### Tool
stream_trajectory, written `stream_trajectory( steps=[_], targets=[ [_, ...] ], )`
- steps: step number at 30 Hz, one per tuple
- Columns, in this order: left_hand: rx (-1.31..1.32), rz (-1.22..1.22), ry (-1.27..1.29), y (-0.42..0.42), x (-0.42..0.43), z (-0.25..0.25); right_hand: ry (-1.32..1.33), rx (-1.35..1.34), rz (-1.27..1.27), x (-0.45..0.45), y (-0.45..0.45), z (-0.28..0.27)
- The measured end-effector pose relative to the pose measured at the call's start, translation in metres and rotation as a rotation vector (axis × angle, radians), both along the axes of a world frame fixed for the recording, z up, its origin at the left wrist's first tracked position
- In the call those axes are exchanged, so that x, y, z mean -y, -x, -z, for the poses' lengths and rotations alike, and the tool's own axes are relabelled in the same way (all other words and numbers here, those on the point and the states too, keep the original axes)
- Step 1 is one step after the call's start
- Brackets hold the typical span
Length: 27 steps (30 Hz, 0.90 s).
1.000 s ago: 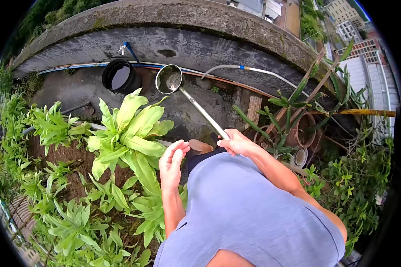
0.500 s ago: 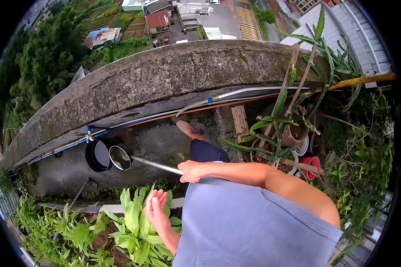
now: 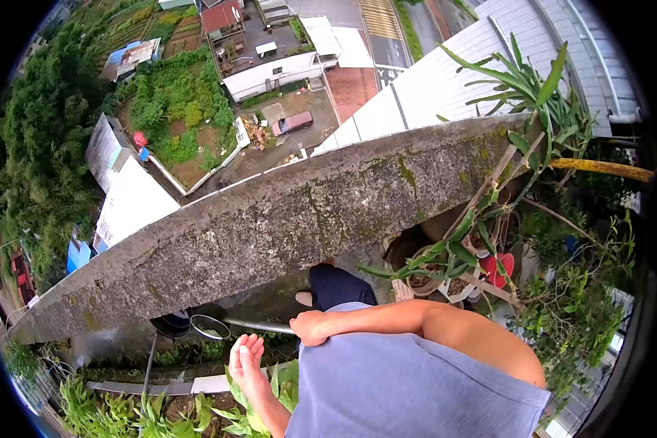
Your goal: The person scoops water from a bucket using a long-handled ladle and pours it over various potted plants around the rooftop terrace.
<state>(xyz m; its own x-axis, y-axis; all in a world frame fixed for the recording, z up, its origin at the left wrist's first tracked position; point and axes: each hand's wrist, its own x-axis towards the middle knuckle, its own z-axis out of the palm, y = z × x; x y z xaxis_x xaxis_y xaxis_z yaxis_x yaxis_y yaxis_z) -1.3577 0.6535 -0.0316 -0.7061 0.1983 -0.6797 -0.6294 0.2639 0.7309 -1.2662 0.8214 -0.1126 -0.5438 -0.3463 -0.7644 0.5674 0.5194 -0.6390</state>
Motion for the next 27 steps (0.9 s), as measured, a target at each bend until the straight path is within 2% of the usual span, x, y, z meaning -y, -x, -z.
stream_trajectory(
  steps=[16, 27],
  targets=[
    [0.07, 0.048, 0.141, 0.055, -0.04, 0.027, 0.099, 0.048, -0.036, -0.023, 0.043, 0.024],
    [0.084, 0.057, 0.124, 0.076, -0.05, 0.041, 0.148, 0.043, -0.056, -0.033, 0.059, 0.035]
  ],
)
